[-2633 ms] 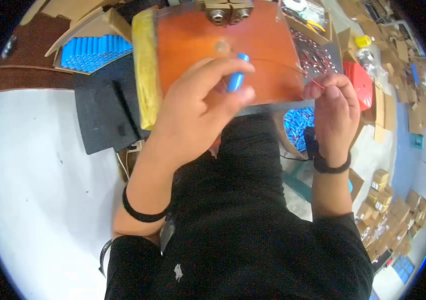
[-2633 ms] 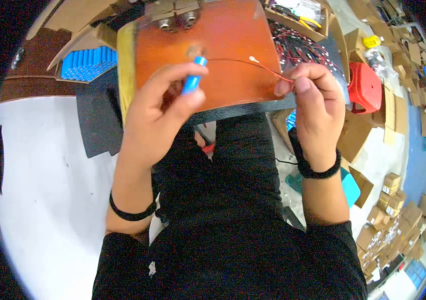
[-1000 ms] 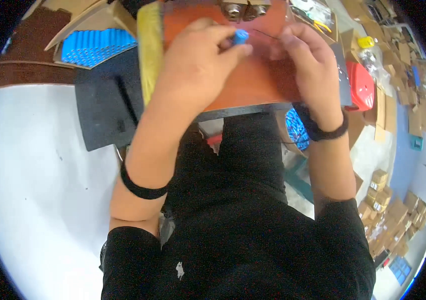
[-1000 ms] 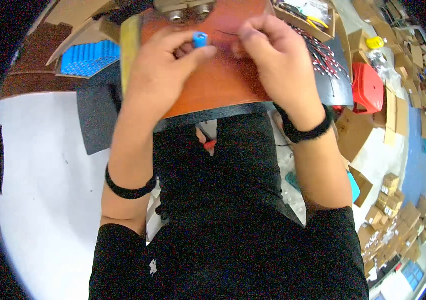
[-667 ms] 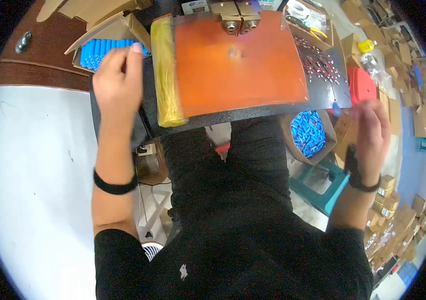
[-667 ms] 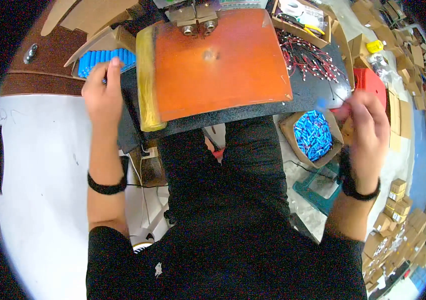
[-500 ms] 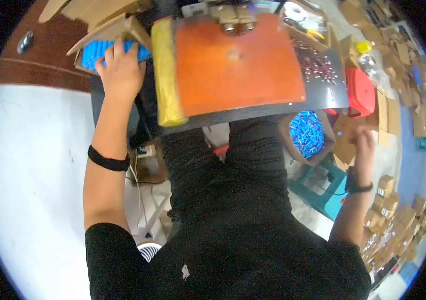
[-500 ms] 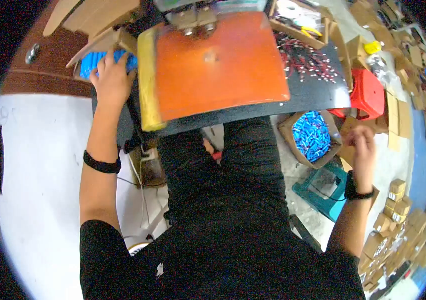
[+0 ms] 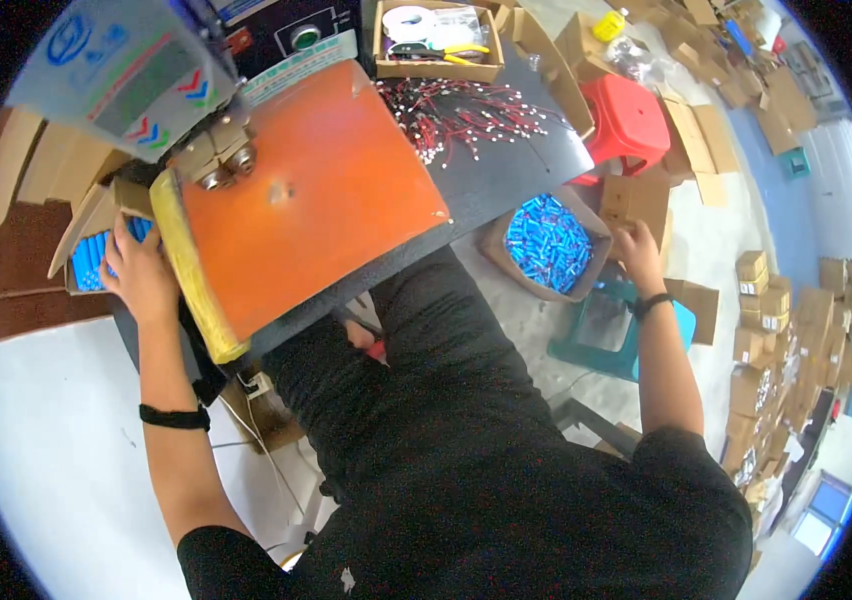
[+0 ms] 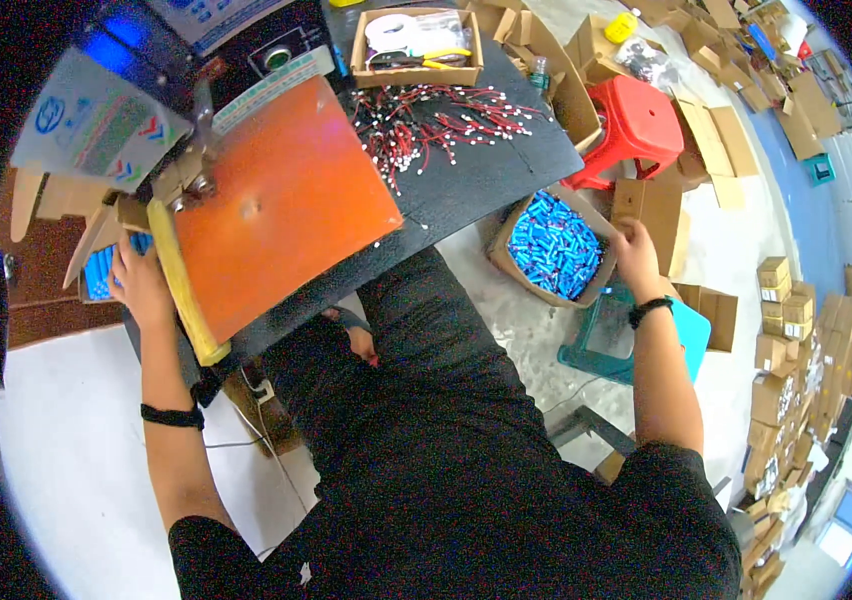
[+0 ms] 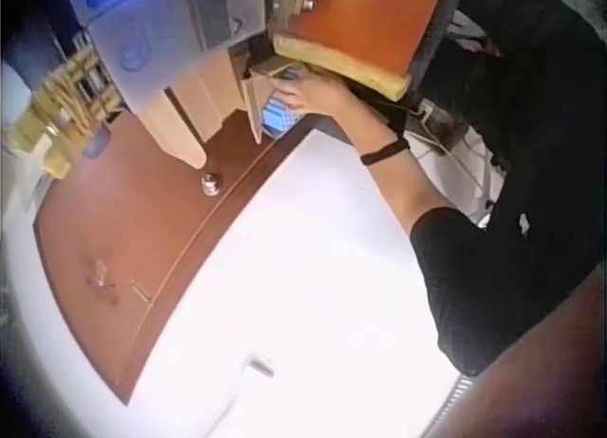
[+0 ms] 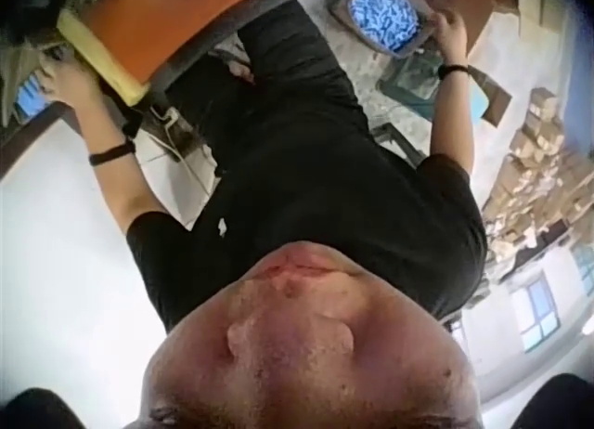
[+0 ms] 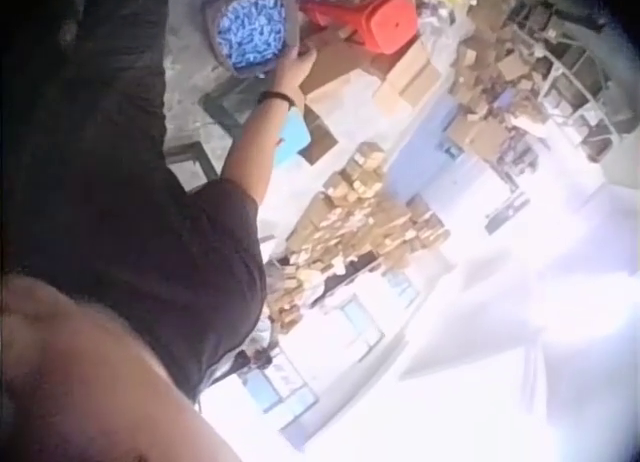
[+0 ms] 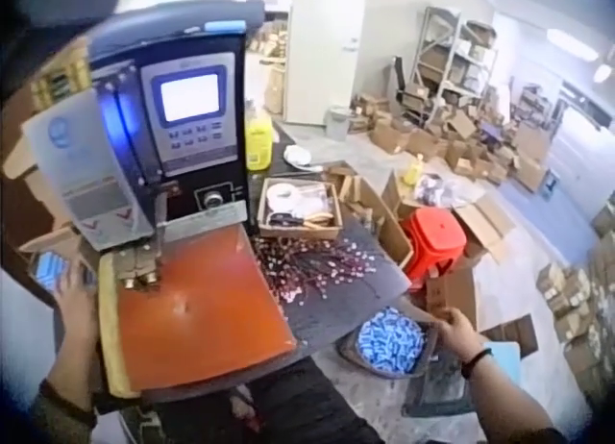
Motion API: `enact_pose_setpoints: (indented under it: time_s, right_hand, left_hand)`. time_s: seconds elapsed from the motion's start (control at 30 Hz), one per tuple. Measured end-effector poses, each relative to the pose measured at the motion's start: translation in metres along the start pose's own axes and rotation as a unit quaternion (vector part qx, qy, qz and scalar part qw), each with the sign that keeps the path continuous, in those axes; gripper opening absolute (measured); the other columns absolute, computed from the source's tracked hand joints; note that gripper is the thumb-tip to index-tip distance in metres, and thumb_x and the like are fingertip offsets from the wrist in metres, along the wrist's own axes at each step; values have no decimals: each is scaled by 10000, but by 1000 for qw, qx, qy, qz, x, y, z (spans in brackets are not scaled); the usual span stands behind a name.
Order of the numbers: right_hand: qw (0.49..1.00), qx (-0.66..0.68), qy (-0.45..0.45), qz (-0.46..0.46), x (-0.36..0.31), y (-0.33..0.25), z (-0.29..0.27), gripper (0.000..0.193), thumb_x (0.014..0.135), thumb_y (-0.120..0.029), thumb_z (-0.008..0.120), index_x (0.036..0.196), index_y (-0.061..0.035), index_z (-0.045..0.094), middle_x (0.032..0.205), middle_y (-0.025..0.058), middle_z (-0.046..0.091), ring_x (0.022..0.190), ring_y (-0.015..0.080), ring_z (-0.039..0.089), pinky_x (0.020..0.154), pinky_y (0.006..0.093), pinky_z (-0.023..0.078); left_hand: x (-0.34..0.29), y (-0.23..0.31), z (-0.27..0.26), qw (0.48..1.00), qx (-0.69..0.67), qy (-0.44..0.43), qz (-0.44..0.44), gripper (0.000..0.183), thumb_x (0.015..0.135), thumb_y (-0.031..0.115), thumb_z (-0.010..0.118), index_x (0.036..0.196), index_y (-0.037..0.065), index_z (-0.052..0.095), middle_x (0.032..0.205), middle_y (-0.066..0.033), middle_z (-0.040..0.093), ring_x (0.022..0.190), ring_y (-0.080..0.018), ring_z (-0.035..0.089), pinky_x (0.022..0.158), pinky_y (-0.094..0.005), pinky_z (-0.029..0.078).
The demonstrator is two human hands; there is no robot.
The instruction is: The person picks up a battery and a wire, positions them under the welding machine, and welds the wire to the battery. After welding, the person places the battery into a box and repeats the process.
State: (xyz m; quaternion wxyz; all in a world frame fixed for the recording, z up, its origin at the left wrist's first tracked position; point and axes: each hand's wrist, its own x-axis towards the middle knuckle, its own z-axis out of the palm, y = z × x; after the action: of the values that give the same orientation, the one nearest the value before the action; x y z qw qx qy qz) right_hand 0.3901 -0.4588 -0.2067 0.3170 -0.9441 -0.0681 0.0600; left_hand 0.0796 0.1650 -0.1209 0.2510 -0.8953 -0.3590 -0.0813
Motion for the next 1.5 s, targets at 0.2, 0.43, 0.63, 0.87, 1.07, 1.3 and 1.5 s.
enact_pose_setpoints:
  time_s: [0.2,0.43,0.63,0.87,1.07,1.3,1.5]
  right_hand:
    - [971,150,37,-183,38,-116,28,235,897,-91,596,1119,-12,610,1083,113,643,978,208,627,827,319,502]
    - [922,-191,63,-331,64,-201,73,190,832,-194,661,991,-91,652,1060,115,600,1004,327,553,855,441,454]
    - [903,-166,136,-372,62,-206,71,105,885,-196,603,904,-93,608,908,73,590,911,275,561,778,411,449]
    - [938,-13,69,-339,60,-220,52,184,905,-186,595,1033,-57,569,875,190,646,866,392,613,763,482,484]
    - [941,-56,-56,-330,53,-229,47,252,901,-245,626,1070,-58,621,936,241,669,921,413,638,804,502,496]
    - [921,-47,-59,-383,65,-215,47,248,925,-197,570,1097,-26,624,1039,254,648,1008,404,615,881,477,480]
    - [922,-54,-75,-376,31,-263,2,216,913,-184,597,1051,-20,626,956,230,670,934,408,633,813,466,499]
  left_hand:
    - [13,3,-15,997,-28,66,6,307,969,309,533,1177,122,661,1370,-56,527,1280,-262,460,1051,-508,268]
    - [10,-17,-48,988,-76,134,32,353,950,273,554,1219,52,611,1278,-148,575,1228,-325,494,1064,-505,287]
    - [-17,-24,-100,966,-198,167,8,207,875,169,608,1037,43,636,1216,-113,599,1181,-301,517,1028,-471,317]
    - [-24,-24,-148,928,-304,213,34,184,861,148,617,997,25,632,1126,-130,635,1108,-312,559,981,-443,380]
    - [-24,4,-168,902,-358,224,91,178,838,169,638,944,26,645,1065,-118,646,1022,-329,576,910,-443,412]
    - [-35,30,-189,885,-380,230,139,193,817,177,677,933,25,648,1077,-110,641,1030,-311,584,914,-432,414]
    - [-40,37,-190,876,-388,246,145,190,793,176,693,921,40,658,1082,-93,641,1026,-301,590,909,-426,424]
